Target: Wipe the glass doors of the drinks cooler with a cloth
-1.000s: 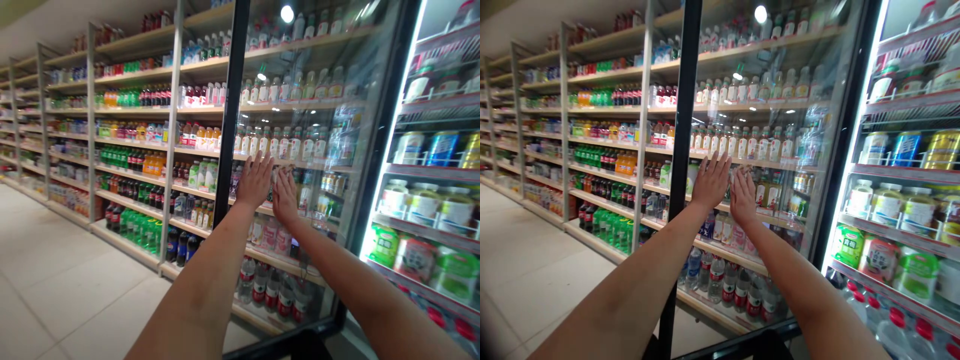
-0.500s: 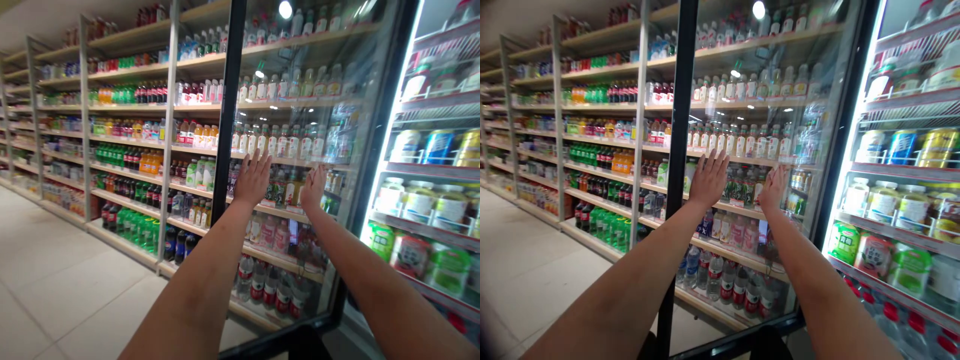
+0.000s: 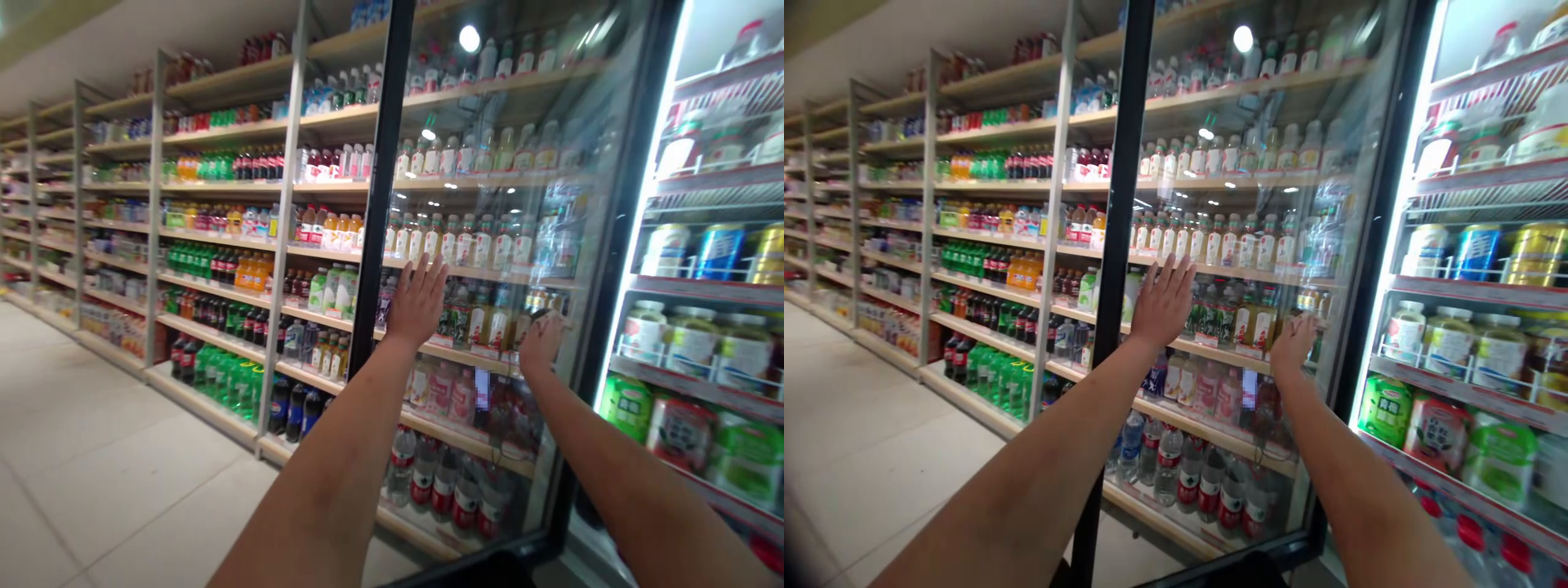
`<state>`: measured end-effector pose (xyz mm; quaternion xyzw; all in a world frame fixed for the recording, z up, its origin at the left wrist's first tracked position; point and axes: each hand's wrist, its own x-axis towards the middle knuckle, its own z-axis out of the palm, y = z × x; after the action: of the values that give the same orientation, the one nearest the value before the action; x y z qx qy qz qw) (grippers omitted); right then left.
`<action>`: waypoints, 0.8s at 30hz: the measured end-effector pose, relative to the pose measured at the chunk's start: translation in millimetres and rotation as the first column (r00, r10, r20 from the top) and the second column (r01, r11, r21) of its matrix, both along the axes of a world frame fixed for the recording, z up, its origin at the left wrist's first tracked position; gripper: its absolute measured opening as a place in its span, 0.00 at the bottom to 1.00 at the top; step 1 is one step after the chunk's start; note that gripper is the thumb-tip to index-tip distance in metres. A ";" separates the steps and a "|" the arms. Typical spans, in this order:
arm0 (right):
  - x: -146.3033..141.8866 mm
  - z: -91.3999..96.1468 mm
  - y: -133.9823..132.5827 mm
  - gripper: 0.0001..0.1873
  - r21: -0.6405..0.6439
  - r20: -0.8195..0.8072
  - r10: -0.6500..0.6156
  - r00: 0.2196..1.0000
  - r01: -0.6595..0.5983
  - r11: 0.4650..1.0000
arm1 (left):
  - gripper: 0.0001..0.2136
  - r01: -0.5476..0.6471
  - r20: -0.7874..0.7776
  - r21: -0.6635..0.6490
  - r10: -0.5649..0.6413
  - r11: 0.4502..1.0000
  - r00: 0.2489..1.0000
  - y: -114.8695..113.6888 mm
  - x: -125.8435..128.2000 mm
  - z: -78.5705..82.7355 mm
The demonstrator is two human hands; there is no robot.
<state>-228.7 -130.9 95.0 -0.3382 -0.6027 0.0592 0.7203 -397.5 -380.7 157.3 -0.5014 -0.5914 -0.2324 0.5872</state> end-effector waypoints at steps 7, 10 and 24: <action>-41.2 -42.3 -80.9 0.30 0.533 0.493 0.019 0.870 -0.320 0.783 | 0.27 -0.007 0.011 -0.005 0.007 1.000 1.000 0.3 0.6 -0.3; -42.5 -66.9 -105.2 0.31 0.593 0.758 -0.151 0.634 -0.574 0.565 | 0.26 -0.012 0.003 -0.004 0.012 1.000 1.000 1.3 -0.1 -0.4; -30.5 26.0 -64.2 0.26 0.650 0.601 -0.051 0.798 -0.450 0.612 | 0.26 -0.060 0.003 -0.015 0.060 0.998 0.998 0.9 0.5 -0.5</action>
<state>-259.3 -195.1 121.0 0.0722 -0.7887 -0.2206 0.5692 -397.0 -379.8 156.7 -0.4877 -0.6088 -0.2110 0.5891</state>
